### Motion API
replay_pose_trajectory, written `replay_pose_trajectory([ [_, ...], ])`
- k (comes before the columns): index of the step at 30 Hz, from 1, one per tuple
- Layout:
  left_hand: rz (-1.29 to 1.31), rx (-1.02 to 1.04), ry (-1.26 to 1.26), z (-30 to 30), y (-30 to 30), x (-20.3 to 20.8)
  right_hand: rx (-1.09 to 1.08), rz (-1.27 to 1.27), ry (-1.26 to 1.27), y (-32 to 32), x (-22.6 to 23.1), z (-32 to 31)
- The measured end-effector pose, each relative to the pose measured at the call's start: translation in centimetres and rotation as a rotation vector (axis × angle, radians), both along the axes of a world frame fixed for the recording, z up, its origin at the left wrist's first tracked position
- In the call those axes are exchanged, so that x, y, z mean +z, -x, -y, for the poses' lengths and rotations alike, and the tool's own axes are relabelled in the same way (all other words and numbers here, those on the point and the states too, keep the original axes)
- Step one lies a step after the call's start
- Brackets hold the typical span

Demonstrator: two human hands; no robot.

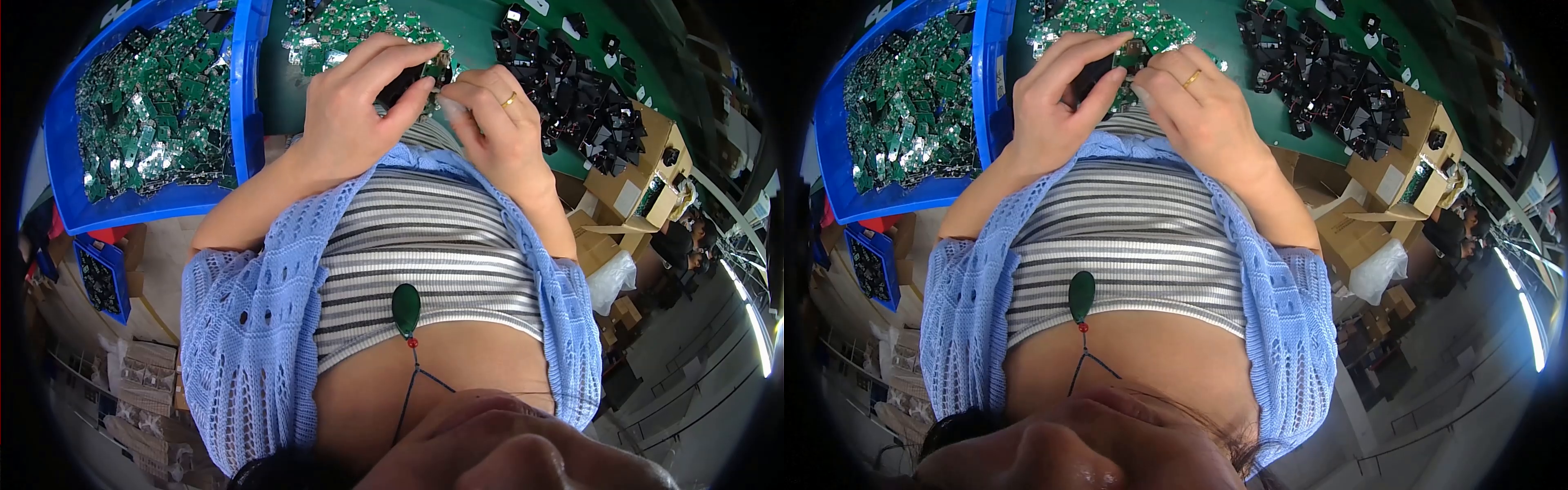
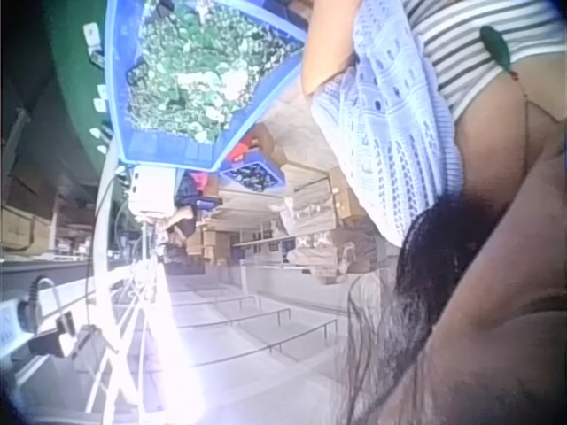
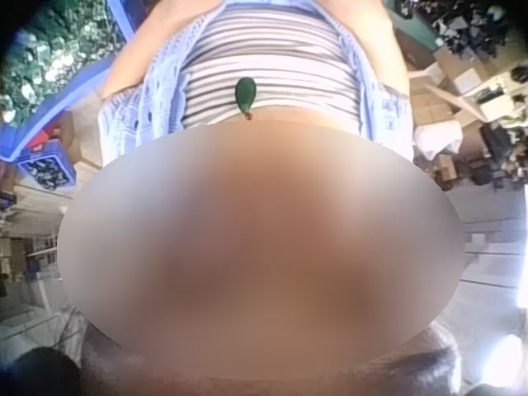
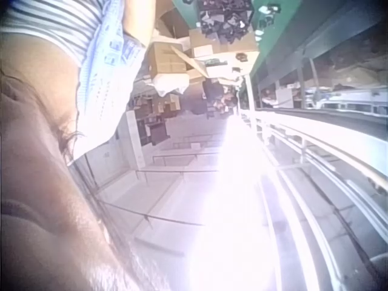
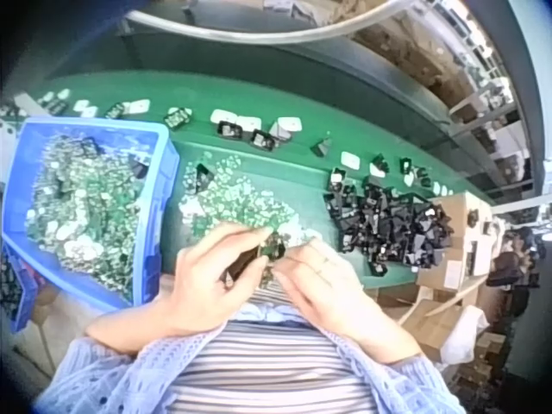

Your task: The person assembles printed circuit boards into plastic enclosures by hand.

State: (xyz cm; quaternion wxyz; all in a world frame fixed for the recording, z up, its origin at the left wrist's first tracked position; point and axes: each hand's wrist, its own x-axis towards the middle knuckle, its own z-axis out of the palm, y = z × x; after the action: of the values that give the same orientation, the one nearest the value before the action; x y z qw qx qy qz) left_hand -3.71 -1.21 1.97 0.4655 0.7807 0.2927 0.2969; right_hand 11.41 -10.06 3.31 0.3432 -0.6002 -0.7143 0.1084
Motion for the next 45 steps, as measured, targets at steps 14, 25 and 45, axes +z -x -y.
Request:
replay_pose_trajectory([
  [14,-0.027,0.043,-0.008,0.0,0.0,0.2,-0.005,0.044,-0.038,0.1,0.3,0.0],
  [25,-0.044,0.038,-0.115,-0.1,0.0,0.4,-0.054,0.059,-0.023,0.8,0.0,-0.3],
  [45,0.116,-0.03,0.294,-0.3,0.4,-0.7,-0.259,-1.304,0.281,2.1,-1.9,0.2],
])
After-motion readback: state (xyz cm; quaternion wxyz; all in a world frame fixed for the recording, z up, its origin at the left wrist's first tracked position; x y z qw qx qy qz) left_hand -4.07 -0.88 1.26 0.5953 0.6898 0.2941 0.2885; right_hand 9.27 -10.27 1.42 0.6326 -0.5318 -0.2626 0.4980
